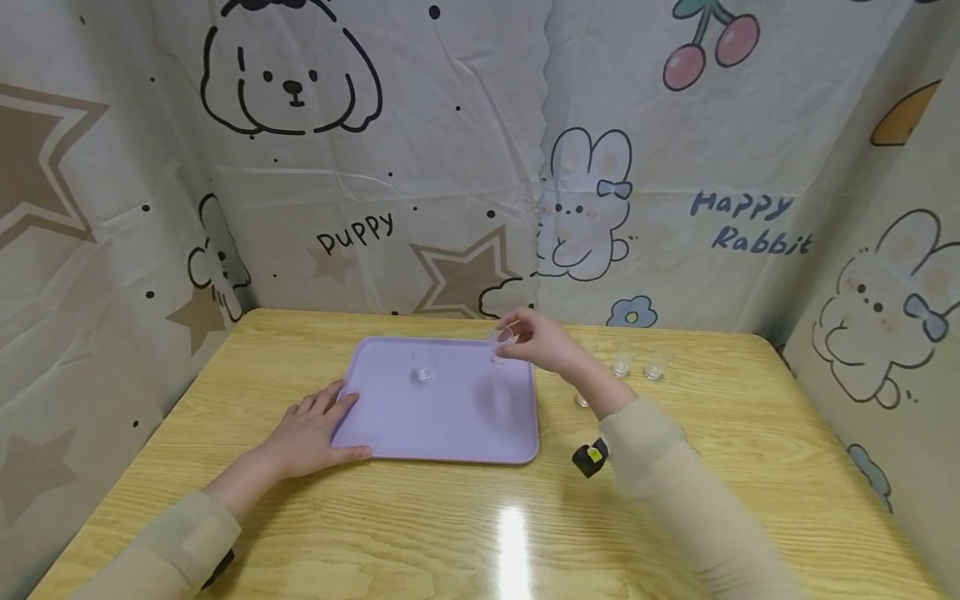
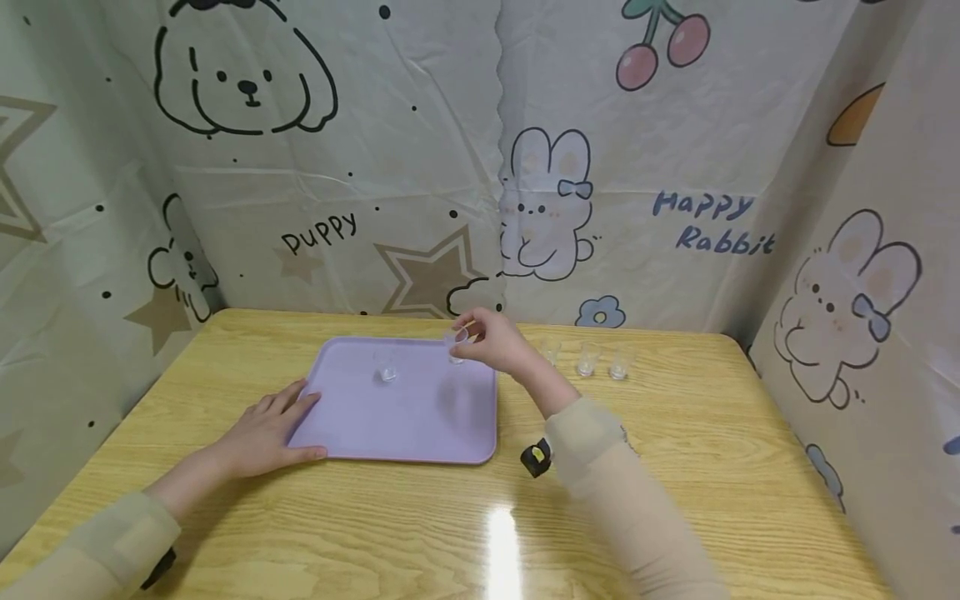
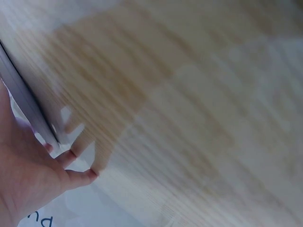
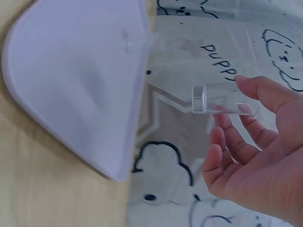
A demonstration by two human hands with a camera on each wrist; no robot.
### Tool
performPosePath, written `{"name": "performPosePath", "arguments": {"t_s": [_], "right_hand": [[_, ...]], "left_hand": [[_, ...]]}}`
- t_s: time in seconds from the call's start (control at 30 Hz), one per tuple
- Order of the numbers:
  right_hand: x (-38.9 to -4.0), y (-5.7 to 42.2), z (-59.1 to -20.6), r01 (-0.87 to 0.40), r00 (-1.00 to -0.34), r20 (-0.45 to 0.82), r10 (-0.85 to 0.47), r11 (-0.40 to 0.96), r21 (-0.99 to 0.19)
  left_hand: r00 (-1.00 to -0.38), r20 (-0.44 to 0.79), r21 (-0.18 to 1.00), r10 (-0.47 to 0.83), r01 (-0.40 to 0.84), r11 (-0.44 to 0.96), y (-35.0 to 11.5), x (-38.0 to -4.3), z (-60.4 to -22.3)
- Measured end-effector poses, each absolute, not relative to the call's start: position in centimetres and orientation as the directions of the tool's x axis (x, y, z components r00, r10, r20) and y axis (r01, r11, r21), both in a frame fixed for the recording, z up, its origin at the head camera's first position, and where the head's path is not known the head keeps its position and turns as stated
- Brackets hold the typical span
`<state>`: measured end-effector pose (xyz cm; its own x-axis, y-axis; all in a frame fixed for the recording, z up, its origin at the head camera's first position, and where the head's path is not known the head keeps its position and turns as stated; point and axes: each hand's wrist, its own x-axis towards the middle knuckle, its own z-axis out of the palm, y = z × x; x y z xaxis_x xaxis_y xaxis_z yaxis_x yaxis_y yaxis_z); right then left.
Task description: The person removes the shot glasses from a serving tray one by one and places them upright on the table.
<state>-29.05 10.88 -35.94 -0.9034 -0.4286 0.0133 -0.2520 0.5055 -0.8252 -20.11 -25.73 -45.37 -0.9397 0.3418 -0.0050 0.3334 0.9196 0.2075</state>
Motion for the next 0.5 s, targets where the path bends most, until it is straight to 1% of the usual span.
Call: {"name": "performPosePath", "arguments": {"t_s": [0.17, 0.5], "right_hand": [[-28.5, 13.0, -34.1, -0.257, -0.906, 0.019, -0.423, 0.512, -0.82], [-27.3, 17.9, -31.1, -0.245, -0.93, 0.018, -0.367, 0.584, -0.774]], "left_hand": [[-0.94, -0.002, 0.204, 0.341, 0.334, 0.92, -25.8, -20.2, -45.6], [-0.94, -0.005, 0.2, 0.34, 0.332, 0.922, -26.1, -20.4, -46.0]]}}
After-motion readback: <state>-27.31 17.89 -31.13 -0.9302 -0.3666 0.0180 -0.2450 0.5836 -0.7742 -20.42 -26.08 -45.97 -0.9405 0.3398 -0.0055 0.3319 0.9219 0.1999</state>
